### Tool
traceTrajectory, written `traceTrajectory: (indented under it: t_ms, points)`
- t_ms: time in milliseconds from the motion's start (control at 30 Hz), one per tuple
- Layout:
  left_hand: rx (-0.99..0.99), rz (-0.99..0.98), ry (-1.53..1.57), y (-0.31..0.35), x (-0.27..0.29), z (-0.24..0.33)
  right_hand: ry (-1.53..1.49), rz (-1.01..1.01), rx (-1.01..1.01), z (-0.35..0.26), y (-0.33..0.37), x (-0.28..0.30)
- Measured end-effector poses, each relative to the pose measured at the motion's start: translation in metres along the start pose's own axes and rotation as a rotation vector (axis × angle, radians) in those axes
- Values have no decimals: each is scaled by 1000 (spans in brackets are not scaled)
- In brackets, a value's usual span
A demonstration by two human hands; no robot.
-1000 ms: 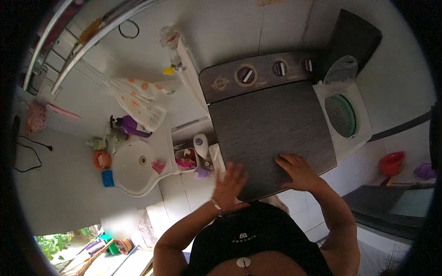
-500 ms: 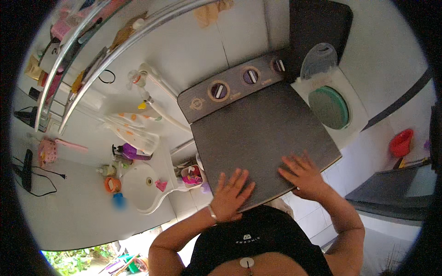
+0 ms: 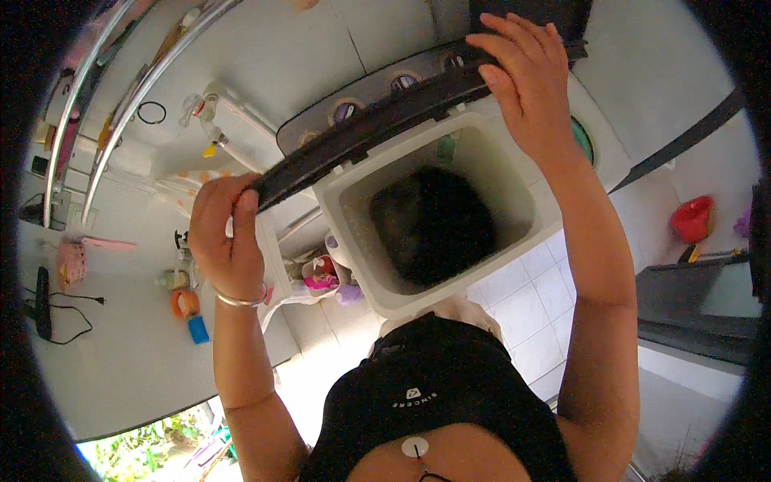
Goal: The person fills a washing machine tub with water using a hose, adds detergent from a packet, and agitates dark clothing by hand.
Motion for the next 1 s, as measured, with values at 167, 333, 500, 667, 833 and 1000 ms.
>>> traceTrajectory:
  t_ms: [167, 333, 500, 667, 833, 1000]
  points:
    - [-91, 86, -143, 4, -13, -14, -50, -24, 5, 4, -6, -10]
    - [-271, 84, -248, 8, -16, -23, -12, 65, 67, 2, -5, -14]
    - [-281, 97, -365, 7, -19, -28, -19, 79, 64, 0, -8, -18]
    - [-222, 77, -385, 5, -19, -29, 7, 100, 81, -2, -11, -21]
    - [-282, 112, -399, 7, -20, -36, -31, 209, 136, -2, -14, -24]
    - [-288, 131, -395, 6, -20, -37, -46, 198, 86, 6, -12, -32]
Point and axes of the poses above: each hand's wrist, its own y-axis away from the middle knuckle, its own x-axis out of the back of the hand, z = x × y, the point moved 3 cm from there along -y, towards the middle knuckle, and after that the axes turned 14 degrees about -x, right-handed, at the moved point
